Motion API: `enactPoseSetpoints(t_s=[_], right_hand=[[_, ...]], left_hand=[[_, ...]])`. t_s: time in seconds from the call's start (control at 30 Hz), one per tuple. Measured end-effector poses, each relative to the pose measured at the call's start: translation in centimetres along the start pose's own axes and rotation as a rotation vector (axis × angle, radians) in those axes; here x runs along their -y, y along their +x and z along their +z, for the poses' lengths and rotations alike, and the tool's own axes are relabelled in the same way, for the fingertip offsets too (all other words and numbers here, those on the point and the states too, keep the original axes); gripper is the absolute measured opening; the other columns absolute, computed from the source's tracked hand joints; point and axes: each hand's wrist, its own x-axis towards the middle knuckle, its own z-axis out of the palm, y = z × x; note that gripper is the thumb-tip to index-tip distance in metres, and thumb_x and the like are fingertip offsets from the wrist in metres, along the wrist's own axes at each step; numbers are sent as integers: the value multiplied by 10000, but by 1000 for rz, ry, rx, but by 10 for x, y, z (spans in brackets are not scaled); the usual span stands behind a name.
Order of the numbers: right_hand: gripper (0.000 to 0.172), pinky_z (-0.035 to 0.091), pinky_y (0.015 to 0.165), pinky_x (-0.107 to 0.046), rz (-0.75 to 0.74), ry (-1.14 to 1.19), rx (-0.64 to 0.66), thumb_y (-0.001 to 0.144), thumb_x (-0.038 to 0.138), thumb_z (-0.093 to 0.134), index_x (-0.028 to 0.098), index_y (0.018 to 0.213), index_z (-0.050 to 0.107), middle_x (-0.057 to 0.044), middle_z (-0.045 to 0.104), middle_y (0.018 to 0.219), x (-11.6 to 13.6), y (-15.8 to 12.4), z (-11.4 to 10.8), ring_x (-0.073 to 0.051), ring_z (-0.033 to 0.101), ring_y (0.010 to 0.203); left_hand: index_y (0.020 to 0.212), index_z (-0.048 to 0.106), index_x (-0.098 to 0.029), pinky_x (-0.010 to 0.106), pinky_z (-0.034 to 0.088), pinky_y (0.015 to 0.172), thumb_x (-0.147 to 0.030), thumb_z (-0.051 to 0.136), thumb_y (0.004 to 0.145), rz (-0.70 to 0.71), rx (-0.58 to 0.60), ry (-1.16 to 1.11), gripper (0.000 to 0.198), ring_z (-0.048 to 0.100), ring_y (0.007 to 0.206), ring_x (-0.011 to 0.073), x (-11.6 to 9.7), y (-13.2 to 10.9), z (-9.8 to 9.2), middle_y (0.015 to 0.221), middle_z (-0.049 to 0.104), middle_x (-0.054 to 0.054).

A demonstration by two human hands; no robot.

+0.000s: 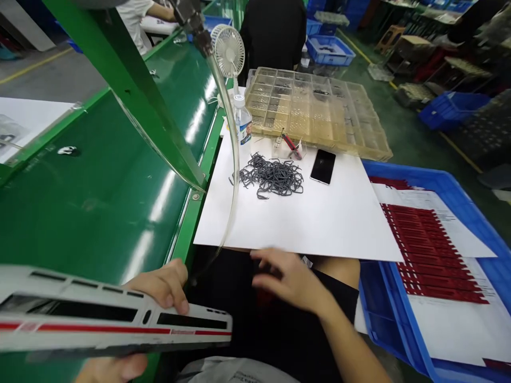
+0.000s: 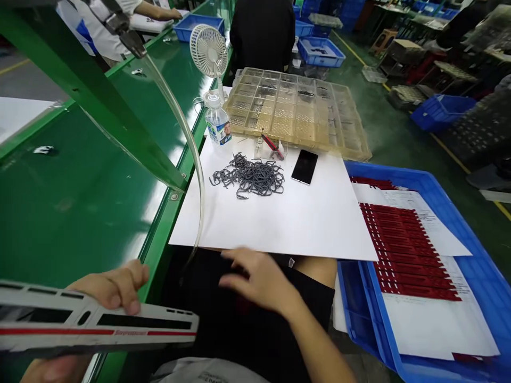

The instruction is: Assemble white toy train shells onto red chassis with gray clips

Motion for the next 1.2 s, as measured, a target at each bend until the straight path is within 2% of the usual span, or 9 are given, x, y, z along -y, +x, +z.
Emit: enactPoseSetpoints(t_s=[0.13, 0.23, 0.33, 0.5, 0.7, 0.83, 0.9, 1.07, 1.2], right_hand=[[144, 584, 807, -359, -8, -552, -325, 1077, 222, 690, 185, 1154, 807, -105, 773, 1131, -31, 85, -47, -219, 721, 899], [133, 549, 832, -360, 59, -788, -232, 1055, 156, 698, 177, 1143, 796, -116, 750, 1155, -49, 131, -60, -251, 710, 1005], [111, 514, 873, -371, 31, -904, -117, 1095, 180, 668, 170, 1109, 778, -115, 753, 1111, -56, 149, -61, -267, 690, 1050], [267, 445, 856, -405, -39, -1087, -126, 1171, 218, 518, 134, 1163, 771, -157, 765, 1129, -59, 145, -63, -294, 663, 1058], [368, 404, 831, -413, -96, -1137, -187, 1178, 208, 429, 173, 1126, 792, -140, 776, 1079, -59, 144, -72, -285, 639, 1007], [377, 471, 870, -388, -71, -957, -373, 1176, 260, 411, 176, 1123, 775, -148, 768, 1091, -54, 137, -81, -275, 666, 996], [335, 485, 848, -376, -7, -887, -398, 1149, 244, 441, 185, 1076, 762, -132, 762, 1065, -49, 126, -91, -264, 675, 959], [254, 455, 710, -361, 240, -923, -129, 1061, 199, 569, 212, 927, 784, -88, 784, 985, -43, 76, -111, -258, 702, 909], [271, 599, 907, -433, 145, -892, -332, 1103, 293, 596, 194, 1211, 824, -137, 811, 1203, -54, 44, -104, -312, 741, 1113]], left_hand=[[981, 582, -256, 335, 594, 703, -556, 859, 931, -132, 152, -439, 411, 741, 842, 213, 14, 0, 49, 1071, 681, 60], [1115, 475, -295, 192, 477, 503, -471, 942, 904, -369, 274, -804, 543, 653, 545, 102, 44, -17, 82, 991, 724, 11], [1193, 511, -291, 176, 482, 530, -459, 1069, 763, -509, 251, -876, 725, 597, 544, 90, 68, -31, 91, 788, 665, -54], [1215, 664, -198, 298, 567, 718, -652, 915, 890, -597, 265, -715, 612, 731, 818, 201, 72, -22, 78, 983, 703, 63], [984, 678, -169, 258, 469, 576, -674, 861, 921, -601, 203, -615, 540, 688, 634, 173, 68, -13, 78, 817, 669, 34], [1002, 705, -166, 269, 497, 600, -623, 951, 839, -598, 205, -558, 544, 709, 675, 186, 64, -14, 78, 907, 742, 77], [988, 700, -168, 264, 482, 588, -608, 968, 820, -605, 242, -519, 541, 674, 663, 172, 63, -14, 76, 891, 750, 81], [927, 664, -182, 288, 490, 633, -620, 875, 917, -576, 267, -373, 486, 601, 685, 160, 67, -22, 71, 816, 676, 43], [967, 667, -202, 306, 531, 670, -568, 862, 943, -563, 282, -196, 416, 613, 736, 182, 73, -28, 72, 862, 680, 41]])
